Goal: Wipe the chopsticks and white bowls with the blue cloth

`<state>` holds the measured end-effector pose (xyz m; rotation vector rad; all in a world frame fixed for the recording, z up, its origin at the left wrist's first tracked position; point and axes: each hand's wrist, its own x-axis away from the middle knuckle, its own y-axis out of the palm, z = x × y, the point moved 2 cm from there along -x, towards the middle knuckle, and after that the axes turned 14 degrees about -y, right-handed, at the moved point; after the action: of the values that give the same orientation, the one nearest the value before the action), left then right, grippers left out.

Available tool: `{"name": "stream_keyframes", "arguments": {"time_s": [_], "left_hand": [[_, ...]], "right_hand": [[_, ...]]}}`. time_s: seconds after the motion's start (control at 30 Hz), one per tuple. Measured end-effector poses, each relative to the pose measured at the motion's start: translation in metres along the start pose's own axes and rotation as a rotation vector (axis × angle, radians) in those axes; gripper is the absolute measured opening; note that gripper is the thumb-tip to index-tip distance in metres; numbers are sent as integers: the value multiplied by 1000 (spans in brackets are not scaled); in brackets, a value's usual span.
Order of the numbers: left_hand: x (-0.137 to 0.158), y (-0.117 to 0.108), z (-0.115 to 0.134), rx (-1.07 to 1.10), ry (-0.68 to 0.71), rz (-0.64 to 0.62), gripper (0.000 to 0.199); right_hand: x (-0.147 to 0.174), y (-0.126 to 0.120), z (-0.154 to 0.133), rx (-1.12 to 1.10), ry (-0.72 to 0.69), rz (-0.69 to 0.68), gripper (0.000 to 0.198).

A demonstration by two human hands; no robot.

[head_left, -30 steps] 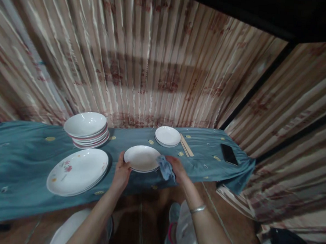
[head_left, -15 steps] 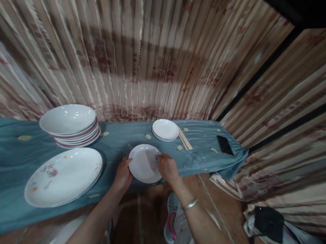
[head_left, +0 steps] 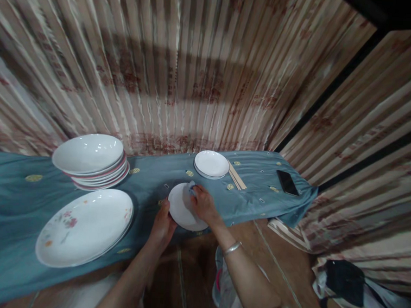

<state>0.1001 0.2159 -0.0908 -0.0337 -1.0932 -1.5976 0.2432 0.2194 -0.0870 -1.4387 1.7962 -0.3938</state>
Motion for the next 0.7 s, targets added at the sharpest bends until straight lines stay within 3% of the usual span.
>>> {"name": "stream_keyframes", "arguments": {"time_s": [0.13,0.3,0.53,0.7], "left_hand": [[-2,-2,-1,-8,-6,3,33],[0,-2,-1,7,-10,-34,36],[-3,-1,-3,66,2,-49,29],[-2,2,-1,85,-31,-20,38]], "right_hand": [[-13,10,-6,-30,-20,-87,34],[-17,22,-15,-254,-84,-78,37],[1,20,-29,-610,-89,-154,29],[15,14,-35,-690,-60,-252,25]]}}
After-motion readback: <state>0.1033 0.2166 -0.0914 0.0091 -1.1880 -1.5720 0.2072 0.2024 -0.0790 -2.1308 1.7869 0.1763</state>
